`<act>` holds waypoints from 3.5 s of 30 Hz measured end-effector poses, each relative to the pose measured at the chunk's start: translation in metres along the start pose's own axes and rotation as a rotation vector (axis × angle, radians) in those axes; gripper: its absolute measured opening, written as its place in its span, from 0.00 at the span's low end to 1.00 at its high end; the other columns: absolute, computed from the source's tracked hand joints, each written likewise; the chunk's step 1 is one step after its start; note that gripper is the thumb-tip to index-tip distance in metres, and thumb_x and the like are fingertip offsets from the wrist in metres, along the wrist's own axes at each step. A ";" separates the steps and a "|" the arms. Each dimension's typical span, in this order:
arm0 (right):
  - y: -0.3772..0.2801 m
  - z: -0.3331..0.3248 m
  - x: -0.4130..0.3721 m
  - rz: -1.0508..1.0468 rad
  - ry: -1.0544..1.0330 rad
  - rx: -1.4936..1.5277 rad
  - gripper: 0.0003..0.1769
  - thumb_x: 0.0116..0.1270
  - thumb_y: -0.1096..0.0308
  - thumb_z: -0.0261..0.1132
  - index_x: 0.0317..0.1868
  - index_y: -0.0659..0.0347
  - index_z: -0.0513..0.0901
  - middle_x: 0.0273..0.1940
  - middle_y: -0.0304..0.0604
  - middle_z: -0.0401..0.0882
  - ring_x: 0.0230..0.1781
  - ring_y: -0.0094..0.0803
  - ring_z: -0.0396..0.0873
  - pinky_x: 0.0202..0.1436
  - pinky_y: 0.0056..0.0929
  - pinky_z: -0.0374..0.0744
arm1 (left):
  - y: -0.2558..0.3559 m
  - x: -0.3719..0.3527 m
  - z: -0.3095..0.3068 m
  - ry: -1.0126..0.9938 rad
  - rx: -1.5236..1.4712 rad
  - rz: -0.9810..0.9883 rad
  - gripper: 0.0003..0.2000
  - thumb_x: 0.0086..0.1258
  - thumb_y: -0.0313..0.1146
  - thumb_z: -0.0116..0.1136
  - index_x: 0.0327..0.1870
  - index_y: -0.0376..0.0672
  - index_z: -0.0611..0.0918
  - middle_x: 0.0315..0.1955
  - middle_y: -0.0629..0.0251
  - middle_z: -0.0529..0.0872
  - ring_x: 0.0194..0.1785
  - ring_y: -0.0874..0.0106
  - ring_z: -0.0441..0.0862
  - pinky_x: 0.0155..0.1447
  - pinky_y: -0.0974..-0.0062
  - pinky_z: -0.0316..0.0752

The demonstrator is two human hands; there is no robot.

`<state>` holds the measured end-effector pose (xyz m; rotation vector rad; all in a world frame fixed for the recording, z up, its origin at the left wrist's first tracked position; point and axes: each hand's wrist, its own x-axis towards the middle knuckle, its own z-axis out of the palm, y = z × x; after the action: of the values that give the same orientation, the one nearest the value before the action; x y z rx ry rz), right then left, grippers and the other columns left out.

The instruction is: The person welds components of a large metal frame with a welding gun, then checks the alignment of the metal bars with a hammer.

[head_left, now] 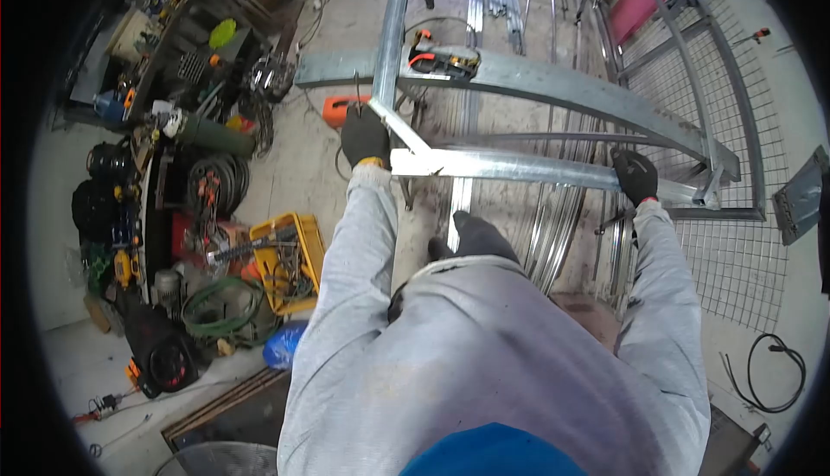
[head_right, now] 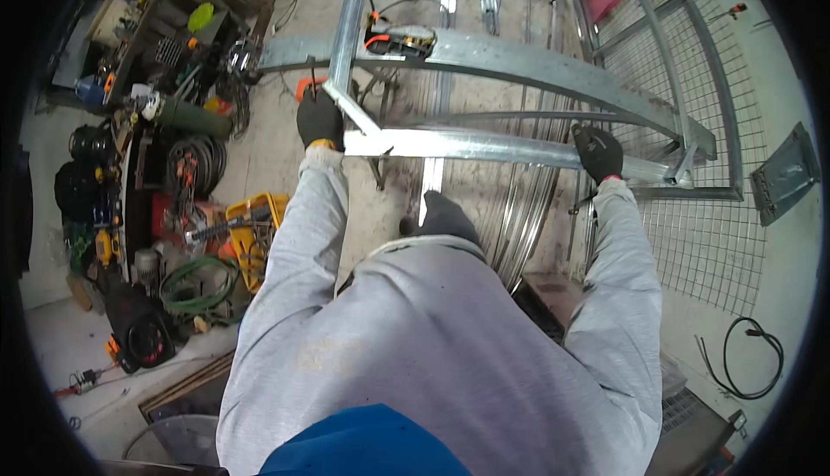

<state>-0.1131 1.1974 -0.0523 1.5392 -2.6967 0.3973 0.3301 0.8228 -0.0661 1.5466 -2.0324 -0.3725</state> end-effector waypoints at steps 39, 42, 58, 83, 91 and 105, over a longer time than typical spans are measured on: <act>0.012 0.000 0.007 -0.033 -0.036 -0.119 0.25 0.81 0.46 0.54 0.52 0.55 0.91 0.48 0.50 0.91 0.51 0.54 0.86 0.59 0.46 0.81 | 0.005 -0.052 -0.050 0.439 -1.336 -0.529 0.14 0.84 0.34 0.53 0.63 0.36 0.81 0.31 0.62 0.86 0.31 0.75 0.82 0.34 0.77 0.76; 0.003 -0.006 0.004 0.030 -0.076 -0.052 0.26 0.81 0.46 0.55 0.50 0.57 0.91 0.47 0.52 0.91 0.50 0.55 0.87 0.57 0.46 0.82 | -0.019 -0.117 -0.072 0.314 -1.018 -0.454 0.15 0.85 0.39 0.55 0.61 0.37 0.82 0.31 0.64 0.87 0.29 0.77 0.81 0.32 0.78 0.74; 0.012 -0.002 0.006 0.046 -0.067 -0.016 0.28 0.81 0.43 0.57 0.46 0.59 0.92 0.43 0.55 0.90 0.47 0.57 0.86 0.54 0.49 0.81 | -0.012 -0.173 -0.087 -0.153 -0.968 -0.700 0.18 0.85 0.43 0.48 0.61 0.39 0.82 0.31 0.61 0.88 0.24 0.75 0.83 0.23 0.79 0.72; 0.012 -0.001 0.005 -0.077 -0.022 -0.039 0.24 0.81 0.47 0.55 0.43 0.55 0.91 0.43 0.52 0.90 0.48 0.55 0.86 0.55 0.48 0.81 | 0.001 -0.169 -0.066 -0.100 -0.979 -0.688 0.16 0.86 0.43 0.48 0.54 0.40 0.82 0.29 0.62 0.86 0.23 0.75 0.83 0.24 0.77 0.74; 0.009 -0.002 0.005 -0.021 -0.036 -0.050 0.24 0.81 0.47 0.55 0.46 0.55 0.91 0.46 0.52 0.90 0.49 0.54 0.87 0.57 0.47 0.82 | 0.001 -0.168 -0.065 -0.106 -0.990 -0.675 0.17 0.85 0.43 0.48 0.55 0.38 0.82 0.30 0.62 0.86 0.24 0.74 0.83 0.25 0.77 0.75; 0.008 -0.003 0.006 0.041 -0.083 -0.051 0.24 0.81 0.47 0.55 0.46 0.57 0.91 0.49 0.53 0.90 0.52 0.55 0.86 0.59 0.47 0.81 | -0.002 -0.168 -0.064 -0.157 -1.008 -0.660 0.18 0.86 0.43 0.48 0.56 0.38 0.83 0.30 0.63 0.86 0.25 0.74 0.84 0.25 0.78 0.75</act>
<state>-0.1232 1.1967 -0.0498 1.5229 -2.7813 0.2689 0.3996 0.9885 -0.0591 1.4315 -1.0057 -1.5185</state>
